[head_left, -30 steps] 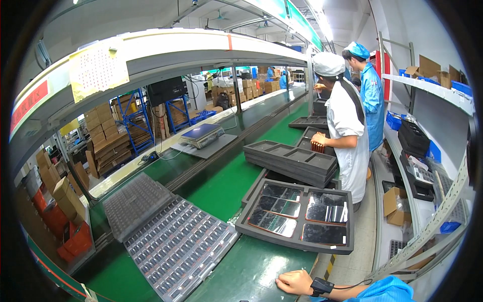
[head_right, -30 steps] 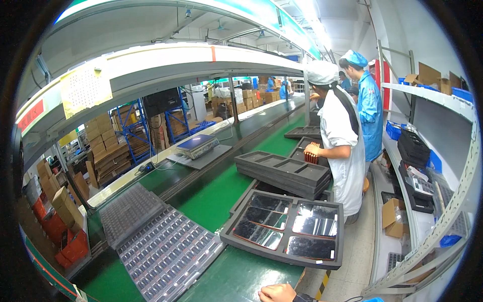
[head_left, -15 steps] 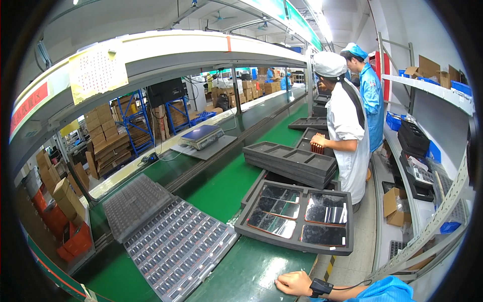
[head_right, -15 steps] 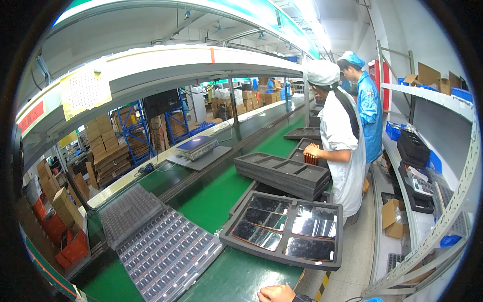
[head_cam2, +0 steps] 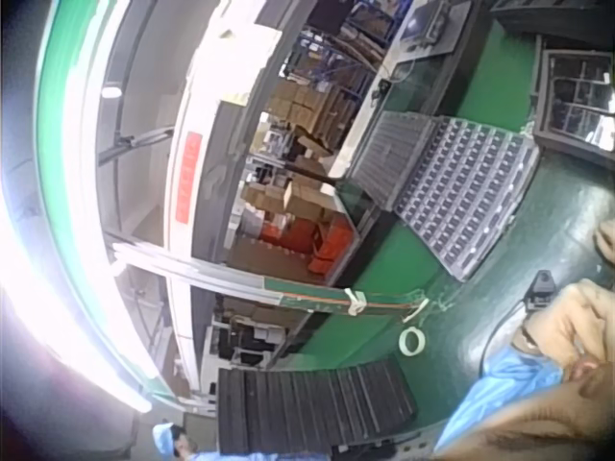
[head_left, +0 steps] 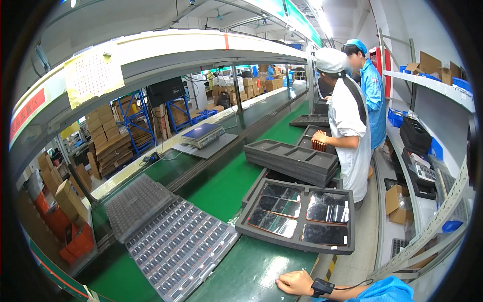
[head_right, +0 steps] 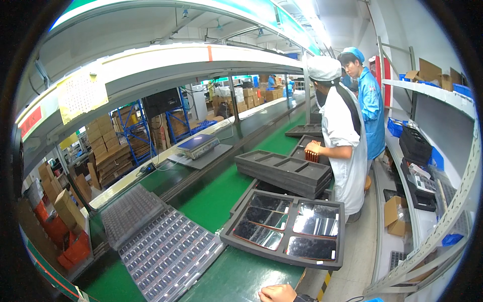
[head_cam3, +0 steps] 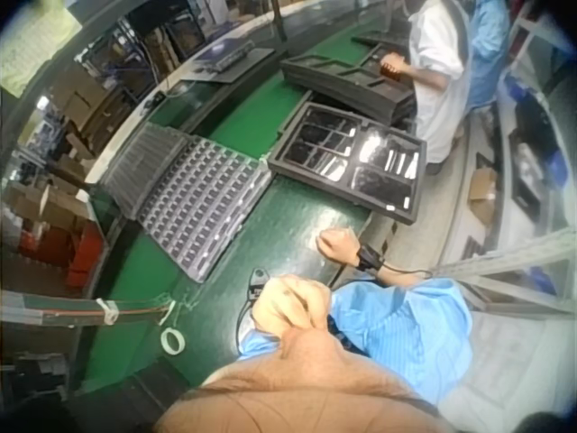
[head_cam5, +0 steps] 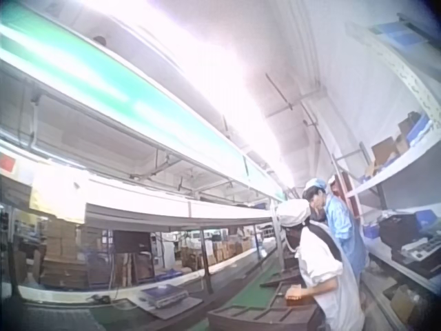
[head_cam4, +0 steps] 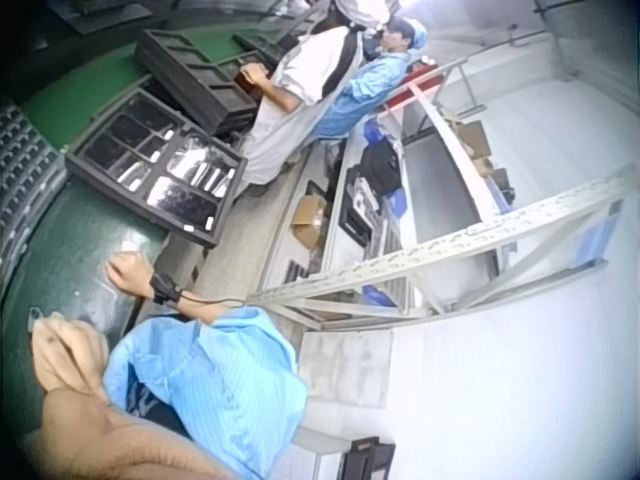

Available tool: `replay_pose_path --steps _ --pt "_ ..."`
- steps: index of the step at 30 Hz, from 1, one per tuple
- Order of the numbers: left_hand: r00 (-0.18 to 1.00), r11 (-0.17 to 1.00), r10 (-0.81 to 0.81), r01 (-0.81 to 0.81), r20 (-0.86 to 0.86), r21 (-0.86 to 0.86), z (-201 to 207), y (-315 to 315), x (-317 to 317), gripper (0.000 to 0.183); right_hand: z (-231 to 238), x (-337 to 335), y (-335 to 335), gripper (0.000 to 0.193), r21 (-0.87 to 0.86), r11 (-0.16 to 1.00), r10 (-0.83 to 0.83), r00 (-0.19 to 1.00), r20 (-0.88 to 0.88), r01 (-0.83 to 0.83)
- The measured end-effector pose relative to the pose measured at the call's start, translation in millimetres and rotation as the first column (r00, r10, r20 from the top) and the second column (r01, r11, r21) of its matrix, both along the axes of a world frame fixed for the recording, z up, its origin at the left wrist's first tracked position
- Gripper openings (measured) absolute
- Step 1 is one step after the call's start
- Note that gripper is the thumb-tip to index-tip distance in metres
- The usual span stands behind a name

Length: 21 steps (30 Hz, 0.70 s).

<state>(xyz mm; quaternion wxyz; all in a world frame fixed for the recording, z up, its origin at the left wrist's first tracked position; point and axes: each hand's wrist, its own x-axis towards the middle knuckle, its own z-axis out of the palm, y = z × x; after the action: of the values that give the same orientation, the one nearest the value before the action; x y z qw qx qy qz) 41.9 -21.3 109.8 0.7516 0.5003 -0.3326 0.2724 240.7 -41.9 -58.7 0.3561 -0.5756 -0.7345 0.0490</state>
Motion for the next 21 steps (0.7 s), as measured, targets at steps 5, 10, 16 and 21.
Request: replay_pose_path --steps 5,10,16,21 --pt "1.0 0.997 0.008 -0.006 0.029 -0.08 4.5 -4.5 4.4 0.022 -4.1 2.9 -0.1 0.027 0.016 1.0 0.004 1.0 0.005 -0.004" --pt "0.998 0.987 0.03 -0.02 0.06 -0.157 3.7 -8.7 7.8 0.023 -7.8 3.2 1.0 0.026 0.037 0.999 0.02 0.999 0.031 -0.021" --pt "0.987 0.952 0.142 -0.156 -0.071 -0.264 20.9 -32.1 3.4 0.023 -7.2 2.5 -2.1 0.024 0.034 0.999 0.012 0.999 0.052 -0.014" --pt "0.959 0.876 0.273 -0.283 -0.082 -0.39 19.9 -45.4 5.3 0.02 50.4 4.1 -18.1 0.013 -0.106 0.993 0.025 0.98 -0.198 -0.047"
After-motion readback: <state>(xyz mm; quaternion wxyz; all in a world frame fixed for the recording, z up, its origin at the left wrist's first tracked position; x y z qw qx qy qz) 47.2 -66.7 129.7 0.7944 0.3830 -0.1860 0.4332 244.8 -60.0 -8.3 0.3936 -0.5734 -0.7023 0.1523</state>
